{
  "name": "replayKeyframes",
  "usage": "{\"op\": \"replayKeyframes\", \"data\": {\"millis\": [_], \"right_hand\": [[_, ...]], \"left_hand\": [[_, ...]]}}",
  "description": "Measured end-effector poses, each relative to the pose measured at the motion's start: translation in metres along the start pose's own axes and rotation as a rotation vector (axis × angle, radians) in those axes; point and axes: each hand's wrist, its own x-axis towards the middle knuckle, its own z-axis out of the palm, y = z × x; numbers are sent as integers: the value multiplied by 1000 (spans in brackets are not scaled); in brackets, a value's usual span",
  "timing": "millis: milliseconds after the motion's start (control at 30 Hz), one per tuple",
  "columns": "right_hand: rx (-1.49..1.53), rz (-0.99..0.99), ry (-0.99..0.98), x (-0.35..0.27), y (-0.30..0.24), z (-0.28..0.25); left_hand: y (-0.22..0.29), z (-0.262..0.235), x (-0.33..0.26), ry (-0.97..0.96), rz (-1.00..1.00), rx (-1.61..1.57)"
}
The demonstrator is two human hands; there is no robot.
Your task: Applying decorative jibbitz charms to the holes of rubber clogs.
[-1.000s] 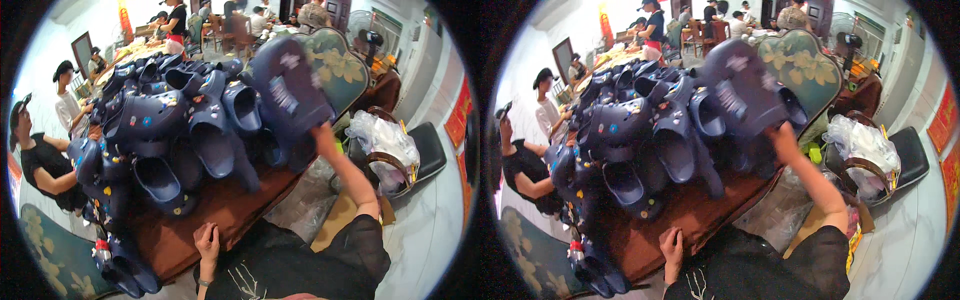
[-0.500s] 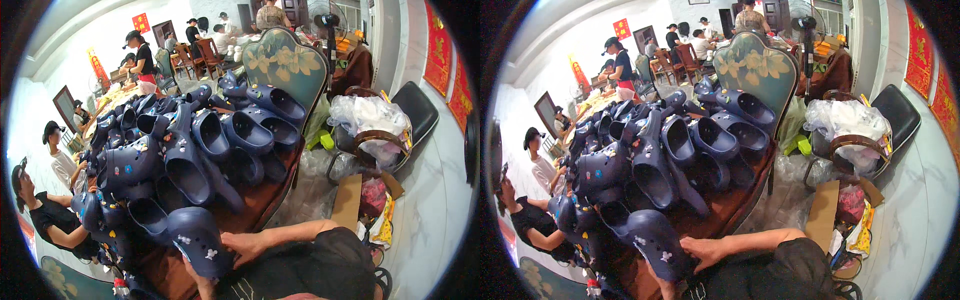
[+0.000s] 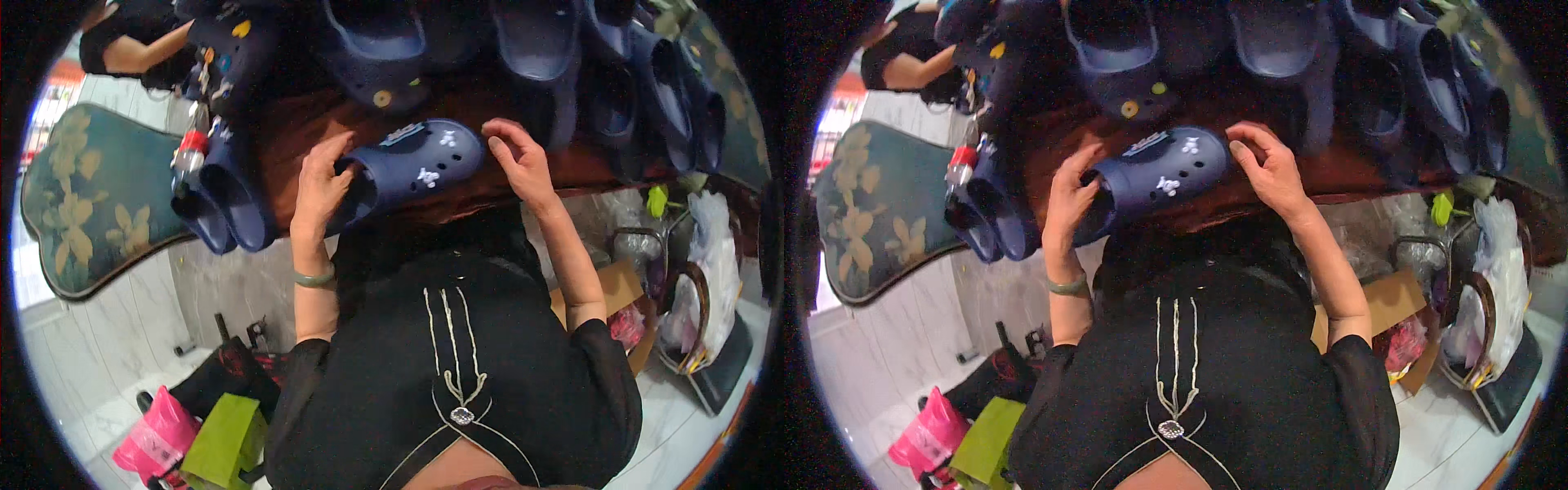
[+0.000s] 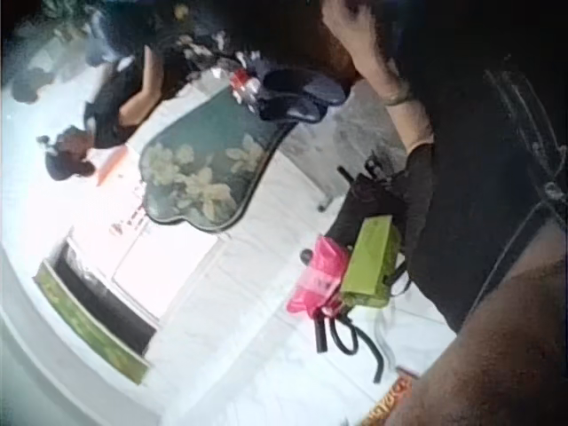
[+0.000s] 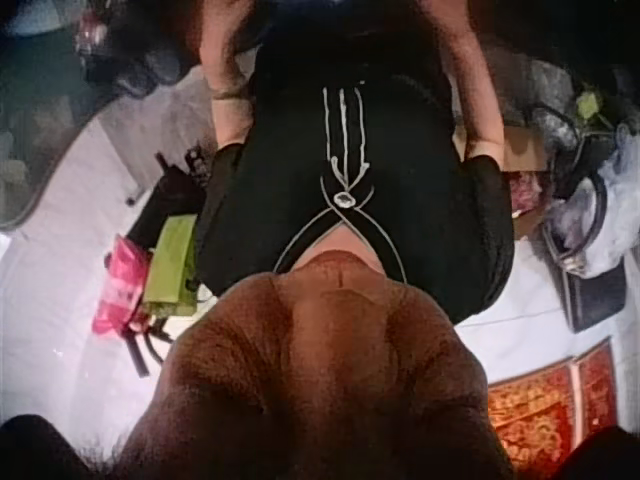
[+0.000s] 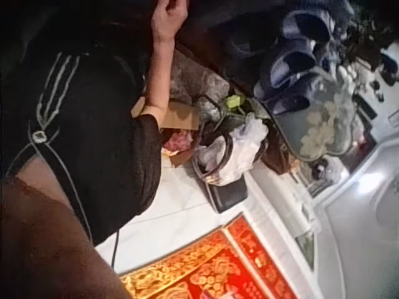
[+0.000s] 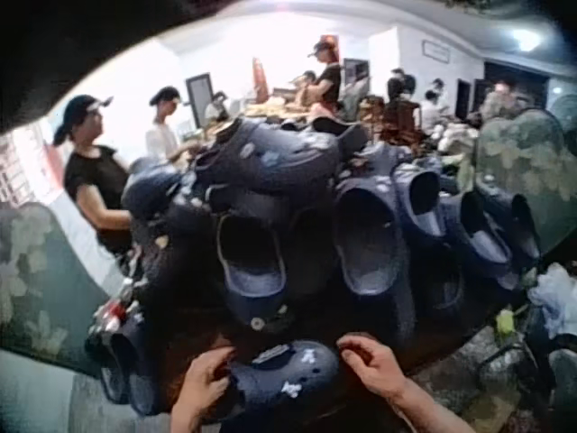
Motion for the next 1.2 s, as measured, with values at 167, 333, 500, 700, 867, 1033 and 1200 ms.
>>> {"op": "replayKeyframes", "data": {"millis": [167,333,500,700,867,1033,1200], "right_hand": [[-278,-165,-174,18,2,24],[-187,-28,-453,30,-6,32],[-369,-109,-497,35,-11,27],[-693,-295,-351,28,-19,39],[-865,-436,-189,22,-14,54],[-788,-286,-76,40,-6,50],[-401,56,-135,51,-4,34]], "left_hand": [[26,-12,-31,337,-327,-271],[70,-4,-29,-208,-425,-458],[79,18,-12,-217,-442,-867],[64,25,-15,-183,-390,-908],[66,24,-16,-193,-374,-894],[65,25,-24,-205,-343,-878],[65,28,-32,-180,-352,-947]]}}
